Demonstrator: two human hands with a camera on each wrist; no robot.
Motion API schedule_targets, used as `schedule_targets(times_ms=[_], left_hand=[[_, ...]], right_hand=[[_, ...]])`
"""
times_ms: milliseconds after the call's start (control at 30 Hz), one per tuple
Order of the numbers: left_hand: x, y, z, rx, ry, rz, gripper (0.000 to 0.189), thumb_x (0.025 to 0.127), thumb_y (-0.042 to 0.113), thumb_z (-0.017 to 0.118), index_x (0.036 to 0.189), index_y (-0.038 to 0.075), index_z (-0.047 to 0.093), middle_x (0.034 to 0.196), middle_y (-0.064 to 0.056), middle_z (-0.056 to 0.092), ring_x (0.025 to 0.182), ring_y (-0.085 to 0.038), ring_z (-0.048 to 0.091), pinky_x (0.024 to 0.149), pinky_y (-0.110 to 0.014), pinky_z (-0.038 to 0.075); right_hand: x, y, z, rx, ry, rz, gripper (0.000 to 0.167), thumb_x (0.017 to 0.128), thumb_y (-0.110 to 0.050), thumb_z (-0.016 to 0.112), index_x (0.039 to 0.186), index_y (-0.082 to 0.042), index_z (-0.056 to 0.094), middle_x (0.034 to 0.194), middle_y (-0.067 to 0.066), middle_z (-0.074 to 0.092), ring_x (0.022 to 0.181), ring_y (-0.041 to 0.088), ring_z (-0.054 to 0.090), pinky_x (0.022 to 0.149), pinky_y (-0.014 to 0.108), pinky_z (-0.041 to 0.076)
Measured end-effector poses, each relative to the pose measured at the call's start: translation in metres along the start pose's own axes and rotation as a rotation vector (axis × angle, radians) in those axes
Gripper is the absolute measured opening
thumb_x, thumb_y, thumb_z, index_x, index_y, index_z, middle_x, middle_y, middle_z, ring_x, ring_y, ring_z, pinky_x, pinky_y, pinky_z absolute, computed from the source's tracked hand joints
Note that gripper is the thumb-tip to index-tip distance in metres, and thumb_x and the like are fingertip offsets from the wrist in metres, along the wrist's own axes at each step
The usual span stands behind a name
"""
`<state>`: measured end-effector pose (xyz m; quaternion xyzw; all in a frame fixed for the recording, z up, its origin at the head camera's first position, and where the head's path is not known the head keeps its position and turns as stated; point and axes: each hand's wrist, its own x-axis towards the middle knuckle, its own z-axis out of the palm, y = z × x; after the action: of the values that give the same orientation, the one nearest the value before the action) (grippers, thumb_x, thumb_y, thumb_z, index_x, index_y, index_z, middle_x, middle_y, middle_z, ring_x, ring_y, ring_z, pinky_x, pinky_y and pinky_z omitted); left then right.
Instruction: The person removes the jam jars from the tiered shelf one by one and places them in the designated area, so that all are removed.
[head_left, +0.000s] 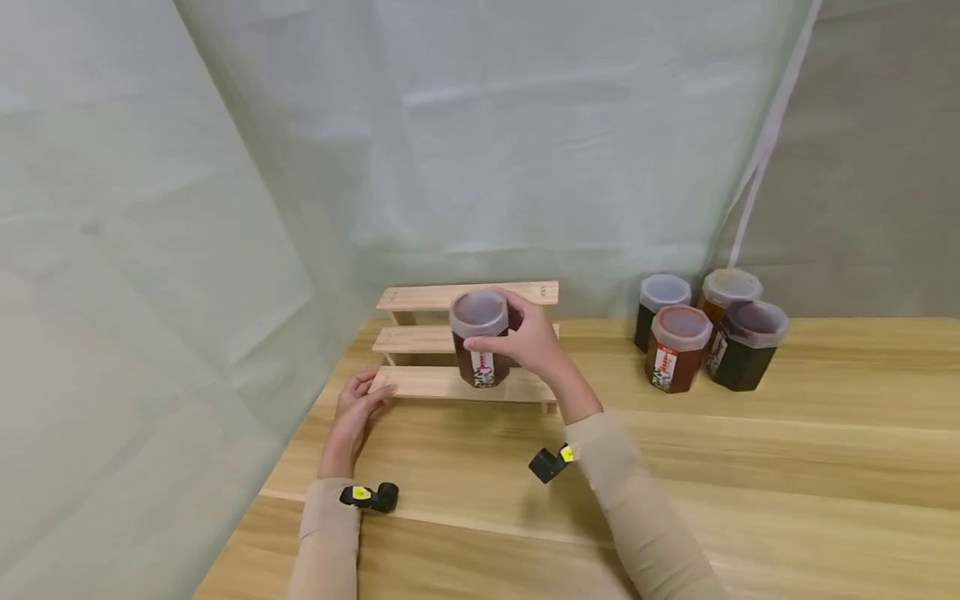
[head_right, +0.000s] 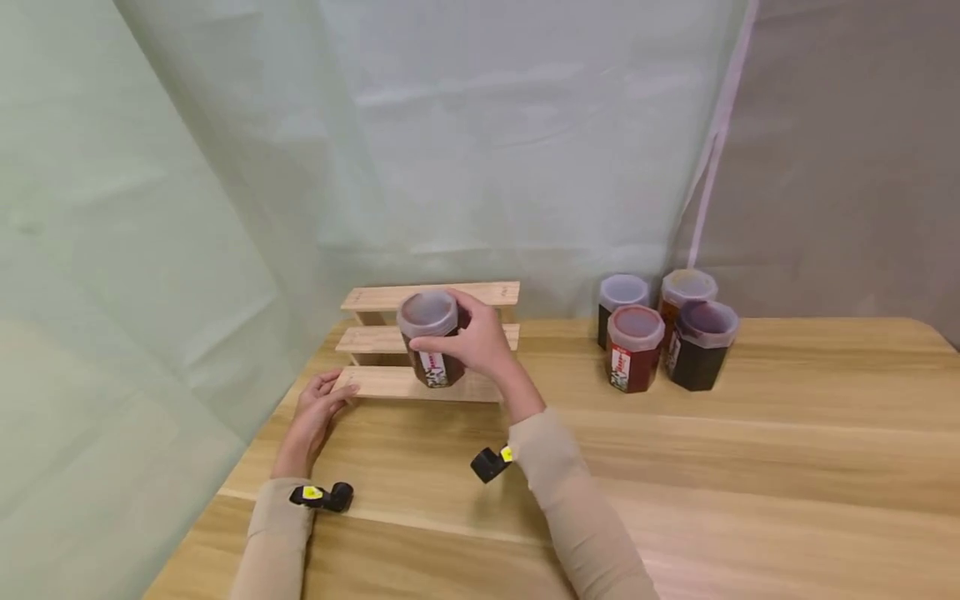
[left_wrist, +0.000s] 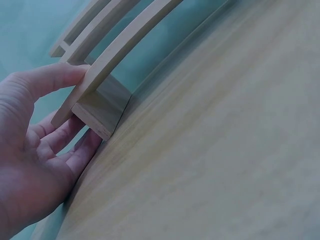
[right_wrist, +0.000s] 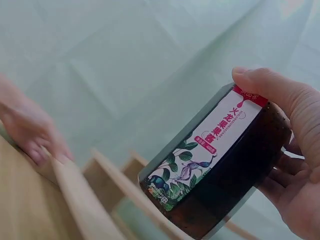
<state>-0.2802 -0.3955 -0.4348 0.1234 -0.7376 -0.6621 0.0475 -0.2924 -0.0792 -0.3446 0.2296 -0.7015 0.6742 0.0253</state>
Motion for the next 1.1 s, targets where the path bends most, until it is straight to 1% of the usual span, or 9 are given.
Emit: schedule_targets(times_ms=[167,300,433,600,767,833,900,1033,1100], left_hand=[[0.004,-0.002,0.001,0.023,0.022,-0.007,0.058,0.087,0.007,0.07,0.137,0.001,0.041,0.104,0.013,0.059,0.082,0.006,0.057,0.069,-0.014,0.049],[0.007,0.0,-0.002,0.042,-0.001,0.005,0.062,0.088,0.009,0.069,0.141,-0.001,0.038,0.111,0.009,0.059,0.082,0.006,0.057,0.071,-0.014,0.05],[0.009,0.005,-0.006,0.07,-0.01,0.004,0.064,0.089,0.011,0.069,0.142,0.0,0.036,0.121,0.002,0.057,0.083,0.008,0.057,0.072,-0.014,0.05],[0.01,0.006,-0.009,0.09,0.001,-0.012,0.063,0.09,0.012,0.068,0.142,0.002,0.036,0.134,-0.009,0.052,0.085,0.009,0.056,0.073,-0.013,0.049],[0.008,0.005,-0.008,0.077,-0.023,-0.024,0.067,0.09,0.013,0.068,0.145,0.001,0.032,0.146,-0.019,0.043,0.086,0.01,0.056,0.074,-0.012,0.049],[0.007,0.006,-0.009,0.072,-0.021,-0.023,0.067,0.091,0.012,0.067,0.146,0.0,0.032,0.145,-0.017,0.045,0.086,0.01,0.056,0.074,-0.013,0.049],[0.008,0.007,-0.01,0.063,-0.015,-0.022,0.066,0.09,0.012,0.068,0.144,0.001,0.032,0.135,-0.008,0.053,0.085,0.01,0.057,0.074,-0.013,0.049],[0.009,0.008,-0.009,0.041,-0.008,-0.018,0.063,0.089,0.01,0.068,0.141,0.001,0.035,0.112,0.01,0.057,0.085,0.008,0.058,0.074,-0.014,0.049],[0.01,0.007,-0.007,0.031,-0.013,-0.017,0.062,0.089,0.01,0.068,0.141,0.001,0.035,0.111,0.011,0.057,0.085,0.008,0.058,0.075,-0.013,0.05]], right_hand=[[-0.012,-0.01,-0.045,-0.056,0.106,-0.023,0.075,0.072,-0.013,0.085,0.139,-0.007,0.051,0.125,0.018,0.061,0.109,0.027,0.061,0.089,0.032,0.053],[-0.031,-0.016,-0.082,-0.102,0.185,-0.038,0.077,0.074,-0.014,0.084,0.142,-0.007,0.048,0.125,0.017,0.06,0.105,0.016,0.062,0.085,0.022,0.052],[-0.052,-0.022,-0.117,-0.14,0.235,-0.019,0.074,0.078,-0.012,0.081,0.143,-0.008,0.047,0.121,0.004,0.058,0.1,0.005,0.059,0.078,0.016,0.051],[-0.079,-0.026,-0.156,-0.19,0.287,0.027,0.068,0.082,-0.009,0.077,0.142,-0.011,0.047,0.113,-0.011,0.057,0.096,0.0,0.058,0.07,0.015,0.052],[-0.103,-0.023,-0.185,-0.083,0.341,-0.015,0.056,0.08,0.003,0.075,0.129,-0.016,0.057,0.106,-0.012,0.061,0.091,-0.001,0.06,0.072,0.01,0.051],[-0.11,-0.023,-0.192,-0.027,0.343,-0.032,0.056,0.078,0.008,0.074,0.127,-0.017,0.059,0.105,-0.011,0.064,0.088,-0.001,0.062,0.07,0.01,0.051],[-0.116,-0.023,-0.198,-0.045,0.334,-0.021,0.059,0.079,0.009,0.073,0.13,-0.015,0.057,0.104,-0.011,0.065,0.088,-0.002,0.062,0.069,0.01,0.051],[-0.125,-0.021,-0.208,-0.209,0.347,0.053,0.062,0.081,0.001,0.075,0.137,-0.007,0.05,0.1,-0.019,0.064,0.086,-0.006,0.062,0.069,0.01,0.051],[-0.129,-0.019,-0.211,-0.318,0.364,0.118,0.065,0.082,-0.007,0.077,0.139,-0.003,0.047,0.097,-0.025,0.062,0.086,-0.009,0.06,0.069,0.009,0.05]])
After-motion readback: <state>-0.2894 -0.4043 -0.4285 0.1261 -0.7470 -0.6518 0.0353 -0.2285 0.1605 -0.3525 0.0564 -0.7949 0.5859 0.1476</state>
